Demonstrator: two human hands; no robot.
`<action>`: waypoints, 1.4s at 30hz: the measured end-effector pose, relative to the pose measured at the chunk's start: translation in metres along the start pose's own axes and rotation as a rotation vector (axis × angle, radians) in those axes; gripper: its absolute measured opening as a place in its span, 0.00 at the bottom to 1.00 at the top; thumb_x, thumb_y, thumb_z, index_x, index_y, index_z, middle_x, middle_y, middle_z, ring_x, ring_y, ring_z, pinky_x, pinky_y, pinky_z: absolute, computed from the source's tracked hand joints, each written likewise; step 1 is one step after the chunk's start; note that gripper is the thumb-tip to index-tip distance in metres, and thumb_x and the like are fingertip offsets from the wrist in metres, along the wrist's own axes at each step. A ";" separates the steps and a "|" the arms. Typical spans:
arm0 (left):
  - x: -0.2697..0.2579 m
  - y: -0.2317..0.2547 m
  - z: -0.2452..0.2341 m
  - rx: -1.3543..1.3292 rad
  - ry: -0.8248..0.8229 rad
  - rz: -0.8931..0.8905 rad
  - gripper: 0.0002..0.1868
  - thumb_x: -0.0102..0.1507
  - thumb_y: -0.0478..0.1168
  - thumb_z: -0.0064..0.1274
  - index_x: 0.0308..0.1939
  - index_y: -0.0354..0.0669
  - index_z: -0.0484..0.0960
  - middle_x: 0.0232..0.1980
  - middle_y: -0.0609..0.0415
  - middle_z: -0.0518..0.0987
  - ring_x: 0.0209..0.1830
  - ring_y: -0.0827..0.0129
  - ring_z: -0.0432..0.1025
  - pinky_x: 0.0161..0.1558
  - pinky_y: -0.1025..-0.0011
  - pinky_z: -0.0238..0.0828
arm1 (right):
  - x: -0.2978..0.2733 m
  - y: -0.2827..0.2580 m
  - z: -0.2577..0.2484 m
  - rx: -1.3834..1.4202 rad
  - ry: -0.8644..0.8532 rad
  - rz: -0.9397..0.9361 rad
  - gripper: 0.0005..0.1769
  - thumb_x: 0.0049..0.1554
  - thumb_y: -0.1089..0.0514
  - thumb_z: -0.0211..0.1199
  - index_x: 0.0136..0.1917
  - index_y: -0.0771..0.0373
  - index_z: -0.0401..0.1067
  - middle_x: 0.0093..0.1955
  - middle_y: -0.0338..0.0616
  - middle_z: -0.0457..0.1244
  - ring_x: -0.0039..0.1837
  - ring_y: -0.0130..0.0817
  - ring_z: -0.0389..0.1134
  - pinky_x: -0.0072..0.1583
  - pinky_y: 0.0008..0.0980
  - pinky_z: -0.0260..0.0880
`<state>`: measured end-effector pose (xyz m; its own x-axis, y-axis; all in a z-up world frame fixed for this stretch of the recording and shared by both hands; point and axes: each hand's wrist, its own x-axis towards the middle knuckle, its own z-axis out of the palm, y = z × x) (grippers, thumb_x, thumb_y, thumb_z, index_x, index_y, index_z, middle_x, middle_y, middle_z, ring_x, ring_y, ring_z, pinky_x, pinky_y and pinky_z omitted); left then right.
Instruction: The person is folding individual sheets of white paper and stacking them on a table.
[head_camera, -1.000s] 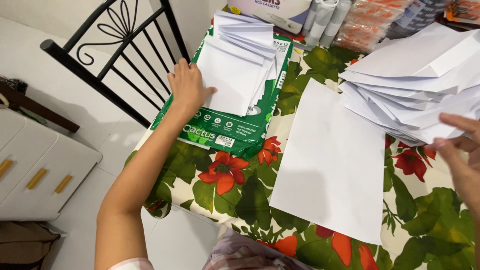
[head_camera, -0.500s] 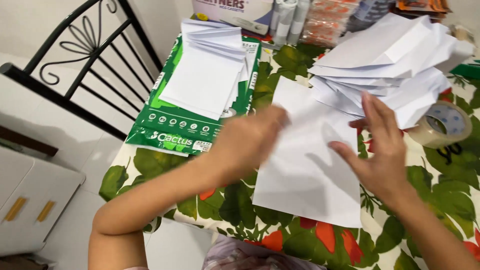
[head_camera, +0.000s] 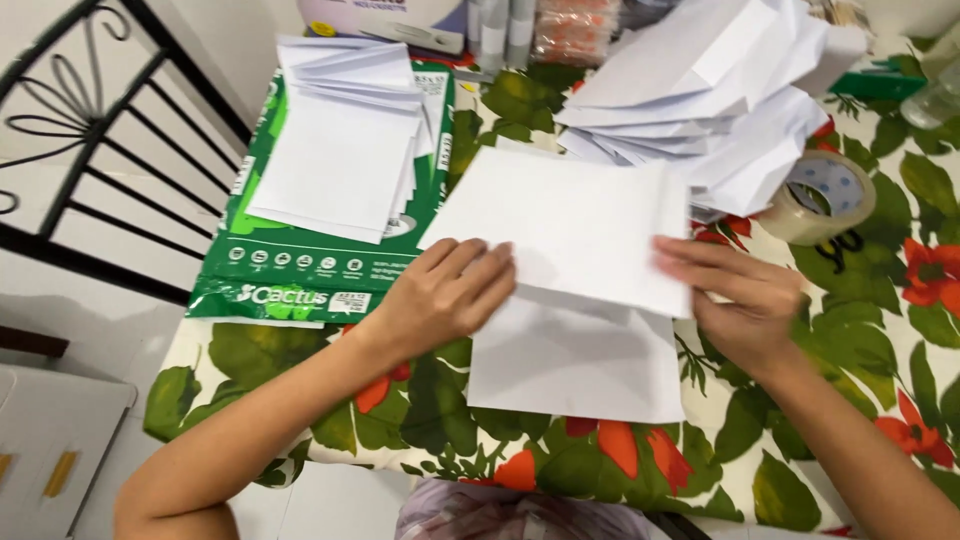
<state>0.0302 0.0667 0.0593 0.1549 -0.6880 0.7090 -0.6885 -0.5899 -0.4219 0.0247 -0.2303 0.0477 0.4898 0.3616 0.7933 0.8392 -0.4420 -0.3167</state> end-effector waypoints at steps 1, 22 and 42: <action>-0.001 -0.001 0.000 0.056 -0.024 0.023 0.05 0.59 0.30 0.51 0.30 0.43 0.76 0.37 0.54 0.76 0.31 0.70 0.69 0.30 0.77 0.64 | -0.004 0.003 0.001 0.009 -0.080 0.008 0.16 0.47 0.79 0.58 0.45 0.63 0.74 0.48 0.50 0.67 0.51 0.38 0.71 0.49 0.23 0.74; -0.012 0.073 0.048 -0.687 -0.892 -0.116 0.31 0.63 0.60 0.30 0.64 0.46 0.62 0.66 0.42 0.60 0.68 0.49 0.54 0.59 0.46 0.53 | -0.024 0.017 0.019 0.147 -0.578 0.412 0.06 0.41 0.64 0.68 0.34 0.55 0.78 0.46 0.42 0.67 0.42 0.38 0.66 0.48 0.37 0.63; -0.015 0.073 0.045 -0.782 -0.798 -0.193 0.37 0.60 0.66 0.29 0.65 0.47 0.62 0.65 0.40 0.62 0.67 0.46 0.54 0.60 0.42 0.50 | -0.018 0.027 0.035 0.179 -0.720 0.971 0.03 0.41 0.60 0.69 0.32 0.59 0.76 0.28 0.38 0.62 0.34 0.29 0.59 0.40 0.27 0.63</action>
<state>0.0092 0.0152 -0.0076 0.5216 -0.8521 0.0428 -0.8144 -0.4823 0.3226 0.0469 -0.2195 0.0069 0.9023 0.3408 -0.2638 0.0446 -0.6826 -0.7295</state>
